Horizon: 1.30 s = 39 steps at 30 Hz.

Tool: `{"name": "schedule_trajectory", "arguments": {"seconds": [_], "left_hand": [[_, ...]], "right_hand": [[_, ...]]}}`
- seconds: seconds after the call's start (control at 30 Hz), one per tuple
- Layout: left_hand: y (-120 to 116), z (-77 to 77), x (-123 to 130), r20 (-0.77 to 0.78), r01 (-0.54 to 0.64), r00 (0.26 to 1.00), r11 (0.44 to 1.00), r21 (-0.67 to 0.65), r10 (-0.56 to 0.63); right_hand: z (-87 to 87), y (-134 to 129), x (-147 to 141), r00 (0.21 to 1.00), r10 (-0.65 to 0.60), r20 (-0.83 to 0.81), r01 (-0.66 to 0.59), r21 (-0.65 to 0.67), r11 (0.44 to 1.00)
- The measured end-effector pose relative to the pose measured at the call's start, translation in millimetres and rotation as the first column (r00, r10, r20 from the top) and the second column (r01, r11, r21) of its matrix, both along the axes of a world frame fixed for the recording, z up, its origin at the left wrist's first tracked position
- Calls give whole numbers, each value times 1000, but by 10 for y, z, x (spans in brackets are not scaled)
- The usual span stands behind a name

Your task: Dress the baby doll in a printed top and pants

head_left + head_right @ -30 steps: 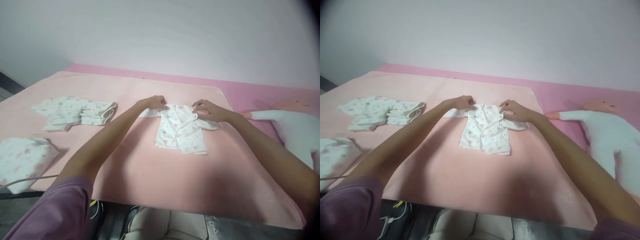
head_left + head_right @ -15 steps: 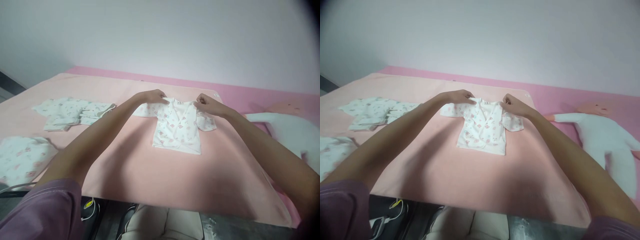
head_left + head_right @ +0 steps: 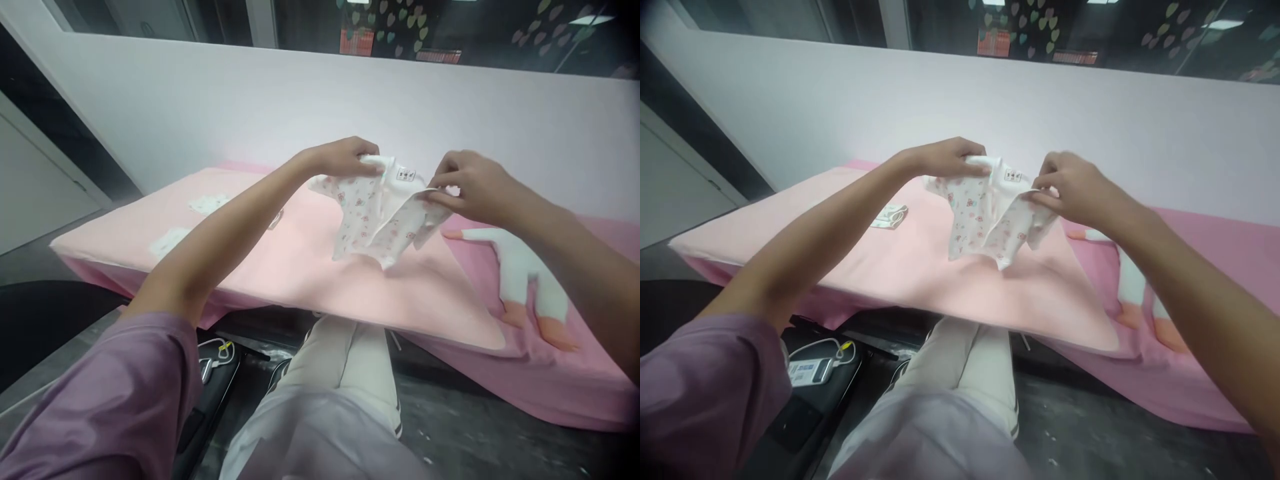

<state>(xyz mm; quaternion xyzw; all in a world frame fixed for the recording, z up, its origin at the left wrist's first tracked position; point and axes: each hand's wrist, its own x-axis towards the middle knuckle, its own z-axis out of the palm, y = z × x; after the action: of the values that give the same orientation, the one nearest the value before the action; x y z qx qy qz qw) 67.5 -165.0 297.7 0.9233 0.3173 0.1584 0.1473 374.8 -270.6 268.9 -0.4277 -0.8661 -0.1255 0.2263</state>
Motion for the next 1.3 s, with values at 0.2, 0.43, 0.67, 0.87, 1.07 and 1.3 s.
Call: {"name": "schedule_trajectory", "arguments": {"seconds": [0.2,0.43,0.67,0.87,1.07,1.3], "left_hand": [[-703,366,73,59,188,979,975,115,-196],[-1130,400,131,33,303,950,944,128,-309],[-1262,258,95,137,270,945,945,183,-296],[-1302,181,123,229,259,919,930,260,-320],[-1319,176,192,291,253,885,899,357,-364],[-1273,162,304,298,196,896,896,398,-328]], "right_hand": [[296,-1019,-563,970,156,188,-157,-9,988],[0,-1243,-475,987,-68,146,87,-123,989],[-11,-1451,-196,926,-356,-128,375,195,906],[113,-1510,-182,913,-372,-169,408,316,857],[214,-1351,-150,900,-359,-248,425,305,852],[242,-1061,-88,728,-684,-42,679,-95,728]]}}
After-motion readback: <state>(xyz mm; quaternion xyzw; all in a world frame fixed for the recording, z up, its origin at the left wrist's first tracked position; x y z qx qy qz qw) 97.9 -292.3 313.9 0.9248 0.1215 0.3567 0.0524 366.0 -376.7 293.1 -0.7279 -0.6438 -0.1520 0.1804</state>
